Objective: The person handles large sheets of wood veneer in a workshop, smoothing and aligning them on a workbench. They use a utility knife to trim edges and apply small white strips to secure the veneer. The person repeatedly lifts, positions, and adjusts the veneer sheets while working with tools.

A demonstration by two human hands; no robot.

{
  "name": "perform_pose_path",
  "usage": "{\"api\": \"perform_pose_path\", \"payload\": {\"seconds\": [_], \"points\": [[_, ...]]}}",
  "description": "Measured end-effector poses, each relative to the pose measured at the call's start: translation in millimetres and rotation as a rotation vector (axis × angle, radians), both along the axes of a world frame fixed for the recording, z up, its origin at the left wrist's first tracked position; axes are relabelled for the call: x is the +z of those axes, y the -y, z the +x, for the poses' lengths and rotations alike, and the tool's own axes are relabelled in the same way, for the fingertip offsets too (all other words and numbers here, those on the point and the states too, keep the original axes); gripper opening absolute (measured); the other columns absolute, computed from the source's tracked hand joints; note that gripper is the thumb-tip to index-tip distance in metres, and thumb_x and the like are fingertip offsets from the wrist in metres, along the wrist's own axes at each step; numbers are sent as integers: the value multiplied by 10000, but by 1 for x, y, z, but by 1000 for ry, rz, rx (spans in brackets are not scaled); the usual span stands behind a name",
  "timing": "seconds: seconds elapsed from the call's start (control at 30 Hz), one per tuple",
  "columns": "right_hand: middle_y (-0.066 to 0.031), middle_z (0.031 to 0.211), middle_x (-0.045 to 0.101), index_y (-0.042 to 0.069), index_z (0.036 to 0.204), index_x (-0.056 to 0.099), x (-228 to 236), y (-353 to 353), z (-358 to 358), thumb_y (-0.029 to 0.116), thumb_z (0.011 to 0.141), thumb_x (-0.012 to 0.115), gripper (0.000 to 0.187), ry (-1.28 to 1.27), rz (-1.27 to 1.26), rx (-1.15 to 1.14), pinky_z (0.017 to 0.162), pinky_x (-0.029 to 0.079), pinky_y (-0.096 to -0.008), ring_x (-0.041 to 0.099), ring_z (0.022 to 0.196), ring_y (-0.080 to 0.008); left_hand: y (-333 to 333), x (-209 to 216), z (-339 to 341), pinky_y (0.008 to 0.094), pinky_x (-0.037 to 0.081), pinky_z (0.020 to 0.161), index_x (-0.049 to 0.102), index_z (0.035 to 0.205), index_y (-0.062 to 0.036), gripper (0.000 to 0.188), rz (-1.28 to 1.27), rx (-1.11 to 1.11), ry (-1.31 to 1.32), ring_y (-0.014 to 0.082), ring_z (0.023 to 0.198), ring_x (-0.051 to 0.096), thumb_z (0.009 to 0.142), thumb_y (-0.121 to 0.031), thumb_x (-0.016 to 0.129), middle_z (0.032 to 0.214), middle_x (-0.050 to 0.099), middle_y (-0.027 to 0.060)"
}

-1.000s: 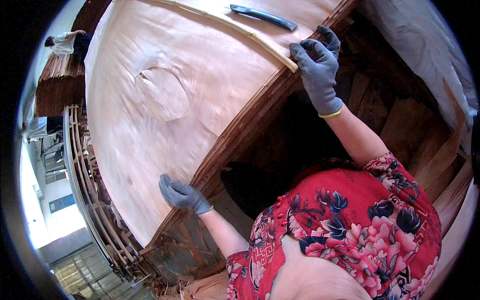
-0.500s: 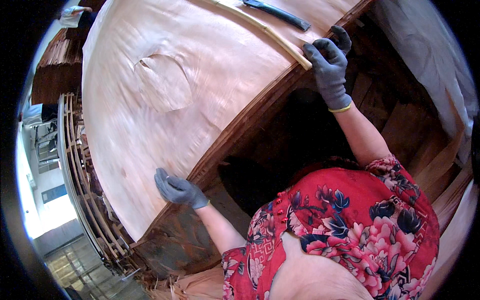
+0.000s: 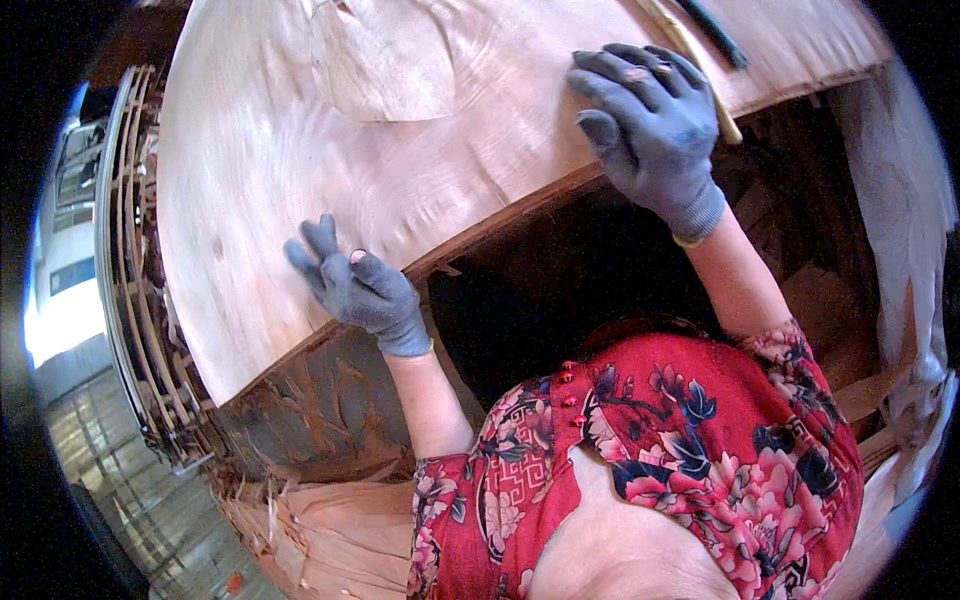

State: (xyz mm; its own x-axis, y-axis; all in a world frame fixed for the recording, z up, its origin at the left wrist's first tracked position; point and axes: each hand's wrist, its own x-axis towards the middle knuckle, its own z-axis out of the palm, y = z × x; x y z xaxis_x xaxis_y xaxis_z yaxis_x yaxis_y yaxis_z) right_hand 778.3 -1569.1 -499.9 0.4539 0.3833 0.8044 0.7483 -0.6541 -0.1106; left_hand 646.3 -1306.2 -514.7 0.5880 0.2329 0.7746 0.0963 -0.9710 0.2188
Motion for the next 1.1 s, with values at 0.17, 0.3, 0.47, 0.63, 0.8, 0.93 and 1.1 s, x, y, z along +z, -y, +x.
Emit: {"api": "perform_pose_path", "payload": {"seconds": [0.17,0.3,0.47,0.63,0.8,0.93,1.1], "points": [[-24,934,637,113,852,638,0,-2,-8,240,776,584,158,2,7,9,793,437,-339,600,879,-217,3,-2,-10,458,371,916,619,940,74,345,-19,-1,-80,396,996,542,866,-194,416,997,618,196],[-70,935,647,74,851,657,-2,0,-13,178,803,552,155,-64,14,26,827,437,-356,604,910,-253,8,-1,-11,457,374,915,621,924,77,339,-56,-13,-78,397,983,548,869,-189,418,989,615,210],[-57,905,637,99,840,649,-1,0,-7,218,770,599,146,-60,72,-15,775,442,-347,597,870,-236,15,5,-3,451,380,914,616,910,91,326,-116,-13,-26,392,951,558,878,-158,409,970,616,220],[-33,963,610,125,921,611,17,5,-6,264,686,680,282,-172,262,112,734,447,-340,586,847,-218,0,-1,1,449,373,924,615,939,63,287,2,22,-65,369,993,545,870,-133,418,988,616,199],[-106,978,602,90,1057,571,54,45,22,180,700,668,380,-227,73,-250,694,443,-358,568,819,-282,-8,-10,-1,456,370,929,626,916,39,281,64,22,-55,362,998,548,862,-150,426,989,620,183],[-132,914,593,62,1070,520,13,58,73,123,754,565,325,-404,-261,-431,648,459,-376,570,791,-288,-10,-8,-3,468,353,941,625,878,36,293,146,29,-52,370,991,544,851,-174,422,985,616,184],[-178,803,593,-16,1082,469,8,47,89,71,793,500,303,-610,38,-277,561,488,-372,594,655,-283,-17,-8,-14,465,351,943,623,861,31,289,155,60,-80,374,988,543,848,-171,417,988,616,182]]}}
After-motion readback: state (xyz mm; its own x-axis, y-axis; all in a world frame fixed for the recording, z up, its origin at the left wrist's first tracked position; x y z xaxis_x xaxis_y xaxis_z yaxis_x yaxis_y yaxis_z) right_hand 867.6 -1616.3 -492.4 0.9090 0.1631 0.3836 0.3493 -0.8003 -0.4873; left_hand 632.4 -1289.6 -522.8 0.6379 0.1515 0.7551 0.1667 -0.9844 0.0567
